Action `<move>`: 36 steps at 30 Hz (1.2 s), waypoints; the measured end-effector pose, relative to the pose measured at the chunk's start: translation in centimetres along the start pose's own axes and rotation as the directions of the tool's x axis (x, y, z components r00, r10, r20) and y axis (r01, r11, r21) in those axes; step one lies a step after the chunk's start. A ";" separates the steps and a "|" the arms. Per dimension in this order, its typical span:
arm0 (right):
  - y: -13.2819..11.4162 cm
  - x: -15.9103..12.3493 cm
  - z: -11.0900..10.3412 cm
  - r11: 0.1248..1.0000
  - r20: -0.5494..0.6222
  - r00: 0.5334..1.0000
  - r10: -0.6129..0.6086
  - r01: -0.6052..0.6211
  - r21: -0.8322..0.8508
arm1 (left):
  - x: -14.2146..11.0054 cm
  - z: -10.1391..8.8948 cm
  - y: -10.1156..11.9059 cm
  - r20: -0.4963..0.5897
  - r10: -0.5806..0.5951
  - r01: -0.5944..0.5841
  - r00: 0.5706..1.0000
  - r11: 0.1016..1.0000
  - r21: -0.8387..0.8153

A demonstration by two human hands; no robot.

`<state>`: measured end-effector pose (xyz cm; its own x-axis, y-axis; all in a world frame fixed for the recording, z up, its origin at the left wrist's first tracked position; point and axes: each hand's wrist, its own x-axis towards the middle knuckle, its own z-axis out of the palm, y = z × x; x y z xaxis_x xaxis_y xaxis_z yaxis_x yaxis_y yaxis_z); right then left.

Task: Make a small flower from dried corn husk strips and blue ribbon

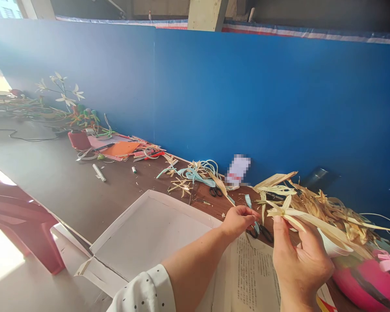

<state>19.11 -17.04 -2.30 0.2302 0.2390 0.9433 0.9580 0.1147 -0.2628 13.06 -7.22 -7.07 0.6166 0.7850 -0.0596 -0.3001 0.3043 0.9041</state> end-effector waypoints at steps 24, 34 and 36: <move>5.7 -3.7 3.6 0.419 0.275 0.536 0.798 -0.822 0.386 | 0.4 -0.1 -1.2 -0.096 0.389 -0.339 0.916 0.881 0.330; 4.8 -3.3 2.9 0.865 0.219 0.844 0.490 -0.503 0.002 | -2.2 0.4 0.5 0.099 0.820 -0.647 0.563 0.364 0.670; 4.6 -3.4 2.9 0.897 0.205 0.875 0.438 -0.439 -0.042 | -2.0 0.3 0.4 0.146 0.860 -0.654 0.489 0.251 0.714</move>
<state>22.25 -14.52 -7.32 0.5861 0.4575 0.6688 0.7657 -0.0426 -0.6418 11.87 -8.84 -6.48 0.1497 0.5669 0.8101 0.0409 -0.8221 0.5678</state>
